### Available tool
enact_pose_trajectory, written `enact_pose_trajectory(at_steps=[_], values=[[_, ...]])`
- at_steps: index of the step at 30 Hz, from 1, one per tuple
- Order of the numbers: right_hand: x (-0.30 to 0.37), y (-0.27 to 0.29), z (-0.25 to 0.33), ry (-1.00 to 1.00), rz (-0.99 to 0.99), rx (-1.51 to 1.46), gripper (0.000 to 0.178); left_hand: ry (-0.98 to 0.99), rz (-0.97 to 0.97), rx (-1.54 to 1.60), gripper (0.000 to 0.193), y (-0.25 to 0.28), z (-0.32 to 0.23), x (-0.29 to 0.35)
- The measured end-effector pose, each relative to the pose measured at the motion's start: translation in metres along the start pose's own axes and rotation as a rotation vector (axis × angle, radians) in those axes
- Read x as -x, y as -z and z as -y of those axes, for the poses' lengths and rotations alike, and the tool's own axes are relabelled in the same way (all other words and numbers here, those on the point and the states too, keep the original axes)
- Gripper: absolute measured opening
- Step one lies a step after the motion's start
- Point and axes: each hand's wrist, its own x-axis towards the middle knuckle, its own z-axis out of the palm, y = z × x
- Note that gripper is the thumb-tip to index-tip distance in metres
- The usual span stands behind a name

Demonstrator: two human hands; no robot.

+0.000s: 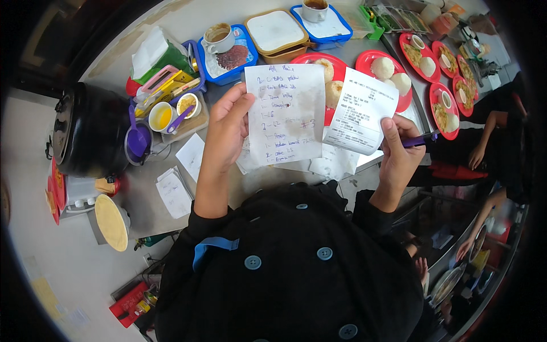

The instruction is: The person reviews several paper receipts on a stainless steel counter, writes notes with a pen, and organizes them alongside plates of food.

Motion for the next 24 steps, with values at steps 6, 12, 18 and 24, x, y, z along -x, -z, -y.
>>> enact_pose_trajectory(at_steps=[6, 12, 18, 24], values=[[0.001, 0.002, -0.001, -0.008, 0.011, 0.003, 0.016, -0.036, 0.002, 0.025, 0.027, -0.003, 0.0, 0.001], [-0.011, 0.018, -0.031, -0.267, 0.114, 0.045, 0.013, -0.208, -0.138, -0.07, 0.03, 0.006, 0.009, -0.001], [0.014, 0.038, -0.157, -0.436, 0.371, 0.349, 0.014, -0.28, -0.123, -0.575, 0.021, 0.046, 0.083, -0.004], [0.026, 0.051, -0.192, -0.274, 0.209, 0.596, 0.02, -0.055, -0.27, -0.357, 0.018, 0.042, 0.112, 0.007]])
